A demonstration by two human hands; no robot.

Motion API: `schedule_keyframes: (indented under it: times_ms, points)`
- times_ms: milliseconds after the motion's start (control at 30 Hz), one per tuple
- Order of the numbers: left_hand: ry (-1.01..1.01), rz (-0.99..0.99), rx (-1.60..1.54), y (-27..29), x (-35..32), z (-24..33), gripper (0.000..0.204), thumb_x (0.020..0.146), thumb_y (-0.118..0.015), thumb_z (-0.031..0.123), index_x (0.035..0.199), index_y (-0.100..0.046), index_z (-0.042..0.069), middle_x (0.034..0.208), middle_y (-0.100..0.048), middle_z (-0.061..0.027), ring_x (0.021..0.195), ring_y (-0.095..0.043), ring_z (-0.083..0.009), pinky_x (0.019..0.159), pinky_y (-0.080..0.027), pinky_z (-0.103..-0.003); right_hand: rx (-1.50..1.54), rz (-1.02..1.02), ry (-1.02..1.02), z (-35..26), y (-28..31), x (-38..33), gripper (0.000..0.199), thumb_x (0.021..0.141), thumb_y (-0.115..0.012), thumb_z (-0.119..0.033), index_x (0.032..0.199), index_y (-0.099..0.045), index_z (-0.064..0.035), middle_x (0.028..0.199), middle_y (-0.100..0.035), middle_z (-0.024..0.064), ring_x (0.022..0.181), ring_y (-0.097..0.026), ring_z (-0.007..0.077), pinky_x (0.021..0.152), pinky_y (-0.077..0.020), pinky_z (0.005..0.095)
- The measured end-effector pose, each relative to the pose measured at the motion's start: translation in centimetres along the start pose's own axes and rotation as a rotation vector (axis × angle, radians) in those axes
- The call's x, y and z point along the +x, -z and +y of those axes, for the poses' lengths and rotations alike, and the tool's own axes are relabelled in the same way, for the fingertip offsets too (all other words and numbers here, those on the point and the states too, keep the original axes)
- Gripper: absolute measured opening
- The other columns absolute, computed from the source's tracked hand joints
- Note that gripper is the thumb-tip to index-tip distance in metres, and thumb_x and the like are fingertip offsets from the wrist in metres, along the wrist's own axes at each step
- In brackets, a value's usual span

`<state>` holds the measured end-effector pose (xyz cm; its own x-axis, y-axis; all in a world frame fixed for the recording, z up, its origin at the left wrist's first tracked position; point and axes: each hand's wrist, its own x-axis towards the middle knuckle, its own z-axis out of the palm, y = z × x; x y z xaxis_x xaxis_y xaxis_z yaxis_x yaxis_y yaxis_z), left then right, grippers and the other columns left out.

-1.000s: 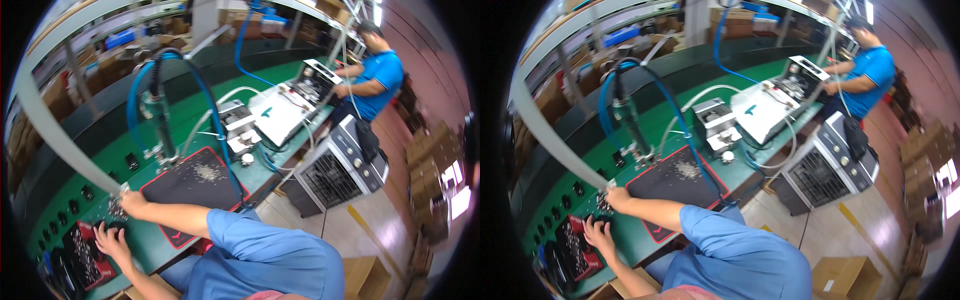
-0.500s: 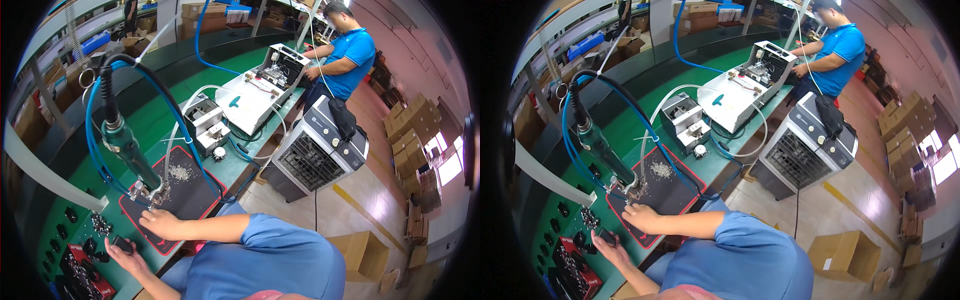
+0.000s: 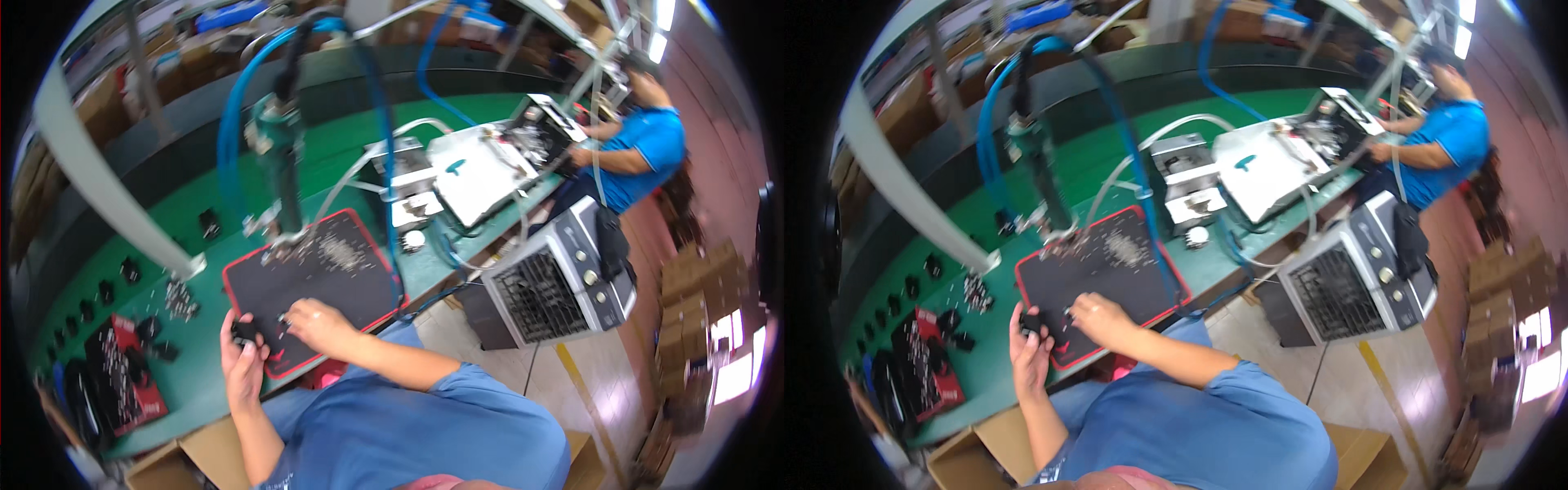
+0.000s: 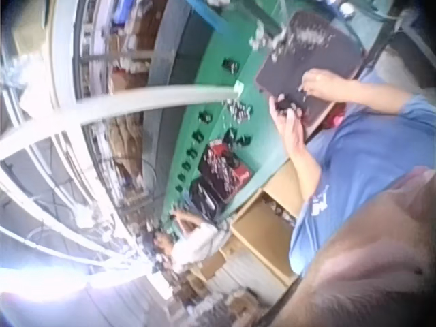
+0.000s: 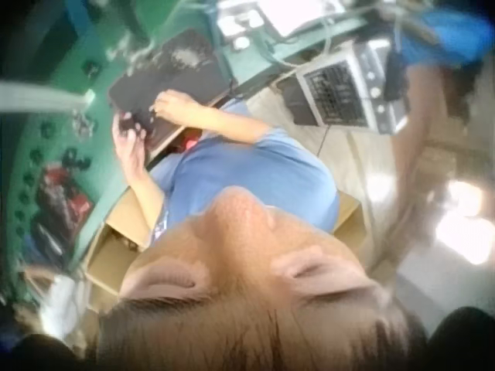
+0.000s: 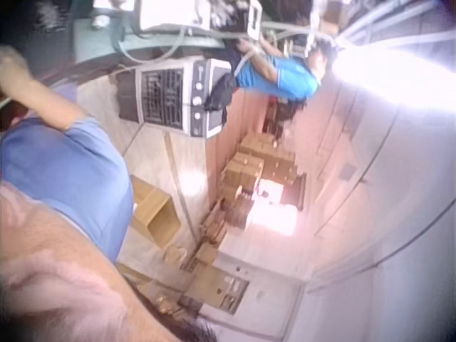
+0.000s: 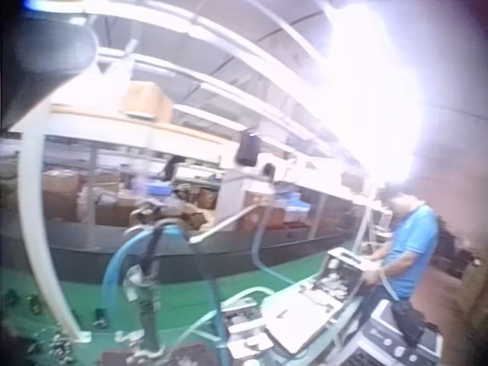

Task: The person fastens screws into plastic electronic housings using an electric screwdriver on an assembly line.

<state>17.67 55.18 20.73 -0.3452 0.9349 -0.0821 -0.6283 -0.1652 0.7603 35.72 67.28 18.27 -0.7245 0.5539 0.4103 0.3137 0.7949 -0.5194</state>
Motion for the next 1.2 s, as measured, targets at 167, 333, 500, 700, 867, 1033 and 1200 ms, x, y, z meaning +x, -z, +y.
schedule_keyframes:
  times_ms: [167, 333, 500, 700, 867, 1033, 1200]
  points:
    - [-0.117, 0.119, 0.278, -1.0, 0.7, -0.2, 0.083, 0.085, -0.08, 0.005, 0.155, -0.036, 0.011, 0.139, -0.058, -0.0118, 0.107, -0.058, -0.016, 0.085, -0.053, -0.032, 0.018, 0.059, -0.07, 1.1, 2.8, -0.5, 0.026, 0.079, -0.083, -0.012, 0.1, -0.072, -0.0032, 0.099, -0.072, 0.0128, 0.096, -0.069, 0.0343, 0.084, -0.0567, 0.0441]
    - [-0.111, -0.009, 0.367, -0.3, 1.0, -1.4, 0.09, 0.073, -0.086, -0.003, 0.151, -0.042, 0.007, 0.144, -0.054, -0.0108, 0.132, -0.053, -0.0211, 0.109, -0.047, -0.036, 0.102, 0.07, -0.075, 1.3, 3.3, -0.8, 0.02, 0.081, -0.082, -0.009, 0.097, -0.073, -0.0014, 0.104, -0.072, 0.0117, 0.095, -0.069, 0.0321, 0.081, -0.0571, 0.0419]
    - [-0.292, -0.159, 1.063, -2.0, 2.4, -1.8, 0.095, 0.07, -0.094, 0.009, 0.151, -0.044, 0.005, 0.141, -0.058, -0.0123, 0.134, -0.054, -0.0267, 0.11, -0.047, -0.038, 0.088, 0.076, -0.058, 1.7, 3.2, -1.2, 0.02, 0.083, -0.078, -0.006, 0.102, -0.073, -0.002, 0.106, -0.07, 0.0103, 0.095, -0.066, 0.0313, 0.084, -0.0558, 0.0415]
    - [-0.371, -0.333, 1.048, -2.6, 2.9, -2.2, 0.093, 0.072, -0.093, 0.031, 0.151, -0.049, 0.009, 0.137, -0.06, -0.0139, 0.126, -0.056, -0.0302, 0.112, -0.035, -0.044, 0.033, 0.003, -0.011, 1.5, 4.8, -1.3, 0.019, 0.083, -0.077, -0.005, 0.101, -0.072, -0.0024, 0.105, -0.071, 0.0103, 0.095, -0.067, 0.0316, 0.084, -0.0556, 0.042]
    - [-0.428, -0.459, 1.281, -3.2, 3.4, -2.8, 0.092, 0.076, -0.089, 0.04, 0.15, -0.048, 0.007, 0.139, -0.058, -0.0151, 0.125, -0.057, -0.0327, 0.11, -0.034, -0.046, 0.019, 0.035, -0.082, 1.6, 6.1, -3.3, 0.02, 0.082, -0.079, -0.005, 0.101, -0.072, -0.0021, 0.104, -0.072, 0.0118, 0.094, -0.068, 0.0325, 0.083, -0.0561, 0.0426]
    - [-0.494, -0.308, 1.375, -2.5, 4.6, -2.9, 0.093, 0.075, -0.09, 0.039, 0.151, -0.046, 0.008, 0.138, -0.059, -0.0131, 0.126, -0.057, -0.0303, 0.109, -0.034, -0.045, 0.093, 0.043, -0.109, 1.3, 6.1, -4.2, 0.022, 0.08, -0.082, -0.005, 0.1, -0.072, -0.0023, 0.103, -0.073, 0.0125, 0.094, -0.07, 0.0327, 0.083, -0.0573, 0.042]
    - [-0.557, 0.061, 1.001, -2.1, 3.8, -1.7, 0.102, 0.069, -0.096, 0.025, 0.153, -0.041, 0.007, 0.135, -0.063, -0.0122, 0.126, -0.059, -0.0279, 0.111, -0.039, -0.043, 0.234, 0.088, -0.242, 0.2, 6.2, -4.0, 0.018, 0.082, -0.081, -0.005, 0.098, -0.074, -0.0016, 0.104, -0.074, 0.0146, 0.094, -0.071, 0.0329, 0.078, -0.0589, 0.041]
